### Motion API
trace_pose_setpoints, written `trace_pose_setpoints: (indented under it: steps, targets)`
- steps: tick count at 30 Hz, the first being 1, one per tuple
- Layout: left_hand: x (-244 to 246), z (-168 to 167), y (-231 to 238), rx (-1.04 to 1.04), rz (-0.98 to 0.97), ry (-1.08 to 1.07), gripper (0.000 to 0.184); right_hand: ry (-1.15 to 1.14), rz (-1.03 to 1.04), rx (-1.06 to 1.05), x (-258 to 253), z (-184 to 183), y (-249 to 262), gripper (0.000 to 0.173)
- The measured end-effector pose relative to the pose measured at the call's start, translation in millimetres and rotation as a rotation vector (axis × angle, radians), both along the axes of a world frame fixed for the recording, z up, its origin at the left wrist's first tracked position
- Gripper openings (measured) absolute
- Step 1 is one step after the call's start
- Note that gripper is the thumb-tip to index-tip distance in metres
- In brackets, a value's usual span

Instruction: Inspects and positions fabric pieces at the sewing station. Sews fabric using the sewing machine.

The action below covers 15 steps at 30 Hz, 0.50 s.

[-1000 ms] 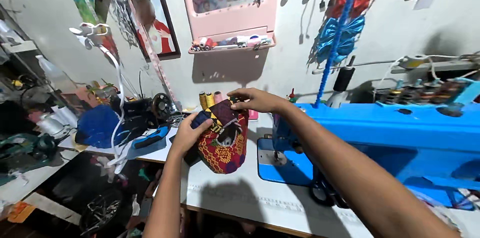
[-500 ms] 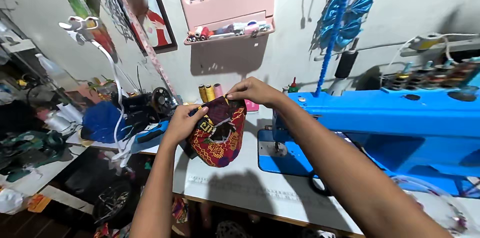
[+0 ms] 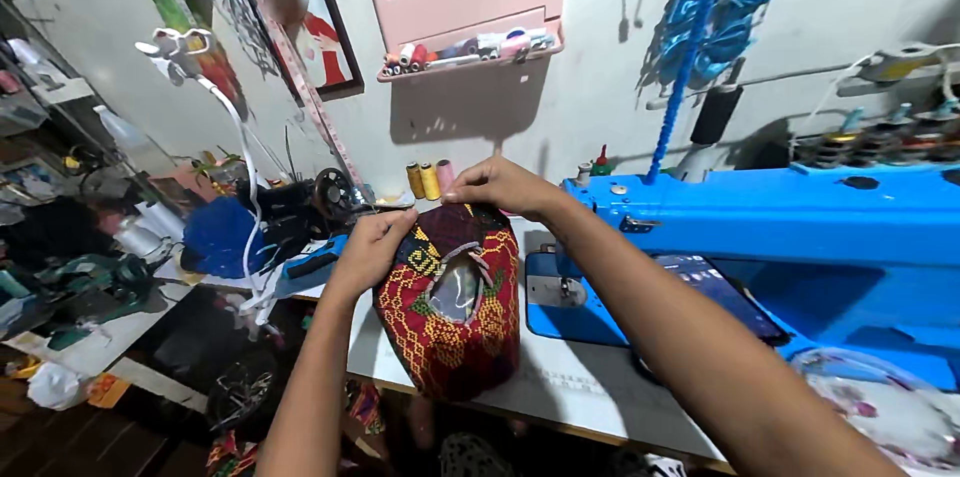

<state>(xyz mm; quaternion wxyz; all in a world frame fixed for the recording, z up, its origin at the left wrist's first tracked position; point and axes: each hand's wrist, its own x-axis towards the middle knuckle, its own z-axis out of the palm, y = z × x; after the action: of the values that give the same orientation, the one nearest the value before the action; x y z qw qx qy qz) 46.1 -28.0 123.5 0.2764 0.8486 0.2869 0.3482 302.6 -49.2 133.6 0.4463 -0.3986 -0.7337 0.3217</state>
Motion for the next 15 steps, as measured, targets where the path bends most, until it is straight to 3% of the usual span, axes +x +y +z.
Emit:
trace_pose_setpoints:
  steps: [7, 11, 15]
  targets:
    - [-19, -12, -2, -0.045, 0.055, -0.211, 0.041, 0.087, -0.036, -0.055, -5, -14, -1, 0.019]
    - [-21, -6, -5, -0.018, 0.243, -0.265, 0.041, 0.077, -0.340, 0.105, -15, -27, 0, 0.033]
    - [-18, -8, -29, -0.005, 0.375, -0.236, 0.049, 0.132, -0.593, 0.161, -26, -61, -42, 0.032]
